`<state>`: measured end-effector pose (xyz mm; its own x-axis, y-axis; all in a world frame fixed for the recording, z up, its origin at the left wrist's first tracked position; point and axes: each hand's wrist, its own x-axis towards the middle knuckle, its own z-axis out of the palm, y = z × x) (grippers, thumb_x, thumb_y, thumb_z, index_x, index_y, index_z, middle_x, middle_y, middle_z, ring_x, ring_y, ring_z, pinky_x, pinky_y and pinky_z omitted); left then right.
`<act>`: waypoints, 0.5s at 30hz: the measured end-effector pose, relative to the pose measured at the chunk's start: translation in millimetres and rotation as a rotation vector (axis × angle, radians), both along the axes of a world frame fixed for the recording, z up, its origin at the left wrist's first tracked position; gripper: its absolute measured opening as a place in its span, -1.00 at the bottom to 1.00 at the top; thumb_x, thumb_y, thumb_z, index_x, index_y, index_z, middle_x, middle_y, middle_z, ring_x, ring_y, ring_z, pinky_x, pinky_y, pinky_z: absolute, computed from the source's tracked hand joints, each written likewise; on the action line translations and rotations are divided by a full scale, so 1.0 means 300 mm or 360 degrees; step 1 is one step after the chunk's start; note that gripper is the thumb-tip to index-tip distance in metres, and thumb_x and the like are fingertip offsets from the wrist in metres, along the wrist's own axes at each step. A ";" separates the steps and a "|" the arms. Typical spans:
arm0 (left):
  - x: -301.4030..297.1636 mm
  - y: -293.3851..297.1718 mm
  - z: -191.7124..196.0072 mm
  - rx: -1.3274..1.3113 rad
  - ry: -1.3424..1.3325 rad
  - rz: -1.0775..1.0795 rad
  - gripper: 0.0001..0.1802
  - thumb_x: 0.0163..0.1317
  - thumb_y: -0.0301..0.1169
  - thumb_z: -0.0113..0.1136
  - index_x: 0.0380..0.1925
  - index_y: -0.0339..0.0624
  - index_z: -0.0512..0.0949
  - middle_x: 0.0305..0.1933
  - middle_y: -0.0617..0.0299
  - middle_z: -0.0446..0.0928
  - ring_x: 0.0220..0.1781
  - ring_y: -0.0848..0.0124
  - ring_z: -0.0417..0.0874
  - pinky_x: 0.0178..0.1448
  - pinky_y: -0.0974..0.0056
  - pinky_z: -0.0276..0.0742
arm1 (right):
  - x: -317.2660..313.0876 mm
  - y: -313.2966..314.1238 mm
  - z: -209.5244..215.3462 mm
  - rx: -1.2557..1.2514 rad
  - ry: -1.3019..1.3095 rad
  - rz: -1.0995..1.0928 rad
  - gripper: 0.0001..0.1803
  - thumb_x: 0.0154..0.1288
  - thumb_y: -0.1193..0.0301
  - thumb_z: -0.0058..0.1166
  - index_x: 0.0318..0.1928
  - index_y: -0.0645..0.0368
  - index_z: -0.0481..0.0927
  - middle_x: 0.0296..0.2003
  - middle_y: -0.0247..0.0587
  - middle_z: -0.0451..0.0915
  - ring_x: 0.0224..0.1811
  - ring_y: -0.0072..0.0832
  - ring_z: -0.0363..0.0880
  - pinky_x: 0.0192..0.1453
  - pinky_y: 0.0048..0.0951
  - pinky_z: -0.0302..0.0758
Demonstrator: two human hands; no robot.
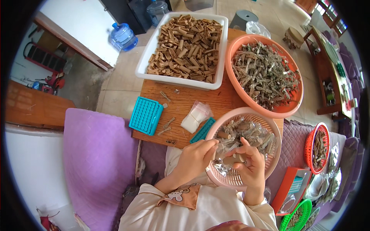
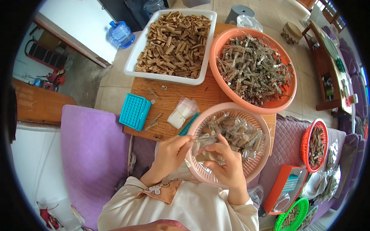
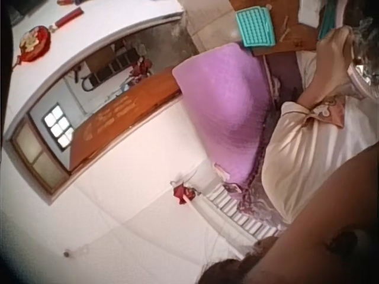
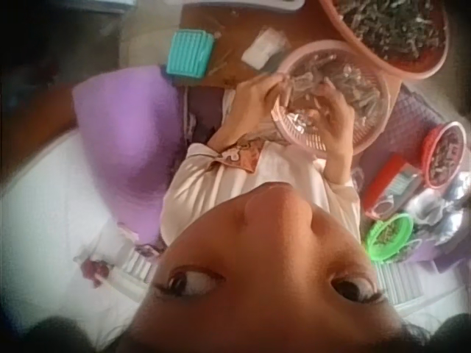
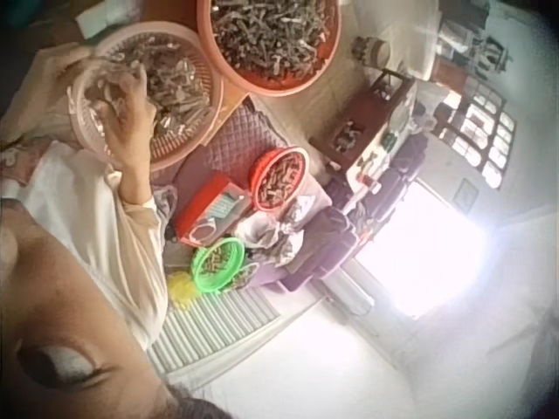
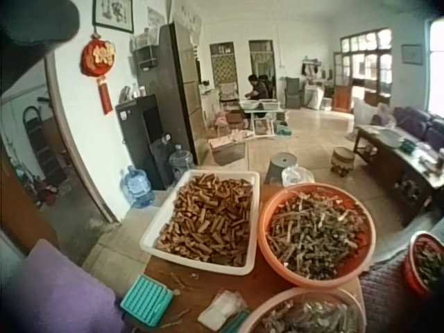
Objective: The person sits at a low table and repeatedly picks up small clear plastic bags and dried herb bundles. They place the herbs into the bags, seal them, and place the finished packages into a pink basket. The process is repeated continuously throughout the clip.
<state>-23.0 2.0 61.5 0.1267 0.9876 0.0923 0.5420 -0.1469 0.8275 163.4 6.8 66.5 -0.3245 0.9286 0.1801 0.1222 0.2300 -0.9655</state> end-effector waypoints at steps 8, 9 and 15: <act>-0.004 0.002 -0.045 0.1004 0.0235 -0.0446 -0.64 -0.11 -0.53 0.13 -0.20 -0.22 0.50 -0.36 0.25 0.48 -0.39 0.39 0.55 -0.33 0.34 0.49 | -0.006 0.017 -0.012 -0.0246 -0.0072 -0.0478 -0.70 0.25 0.48 -0.11 -0.02 0.35 0.34 -0.51 -0.20 0.43 -0.47 -0.52 0.48 -0.30 -0.53 0.42; 0.002 0.001 -0.040 0.1052 0.0332 -0.0527 -0.63 -0.14 -0.52 0.13 -0.20 -0.21 0.50 -0.36 0.28 0.47 -0.39 0.42 0.54 -0.33 0.36 0.49 | 0.003 0.024 -0.015 -0.0245 -0.0233 -0.0433 -0.70 0.25 0.51 -0.13 -0.01 0.35 0.33 -0.52 -0.20 0.42 -0.48 -0.52 0.48 -0.32 -0.52 0.41; 0.005 0.002 -0.067 0.0813 0.0444 -0.0705 -0.62 -0.16 -0.48 0.15 -0.21 -0.15 0.54 -0.36 0.33 0.49 -0.40 0.44 0.55 -0.34 0.37 0.49 | 0.020 0.017 0.006 -0.0477 -0.0323 -0.0389 -0.65 0.03 0.54 0.11 -0.10 0.26 0.43 -0.43 -0.11 0.61 -0.53 -0.50 0.52 -0.39 -0.52 0.44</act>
<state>-21.5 2.7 41.3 0.5905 0.6805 0.4339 0.5227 -0.7321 0.4368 169.2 11.9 68.3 -0.0893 0.9840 -0.1540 0.3326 -0.1163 -0.9359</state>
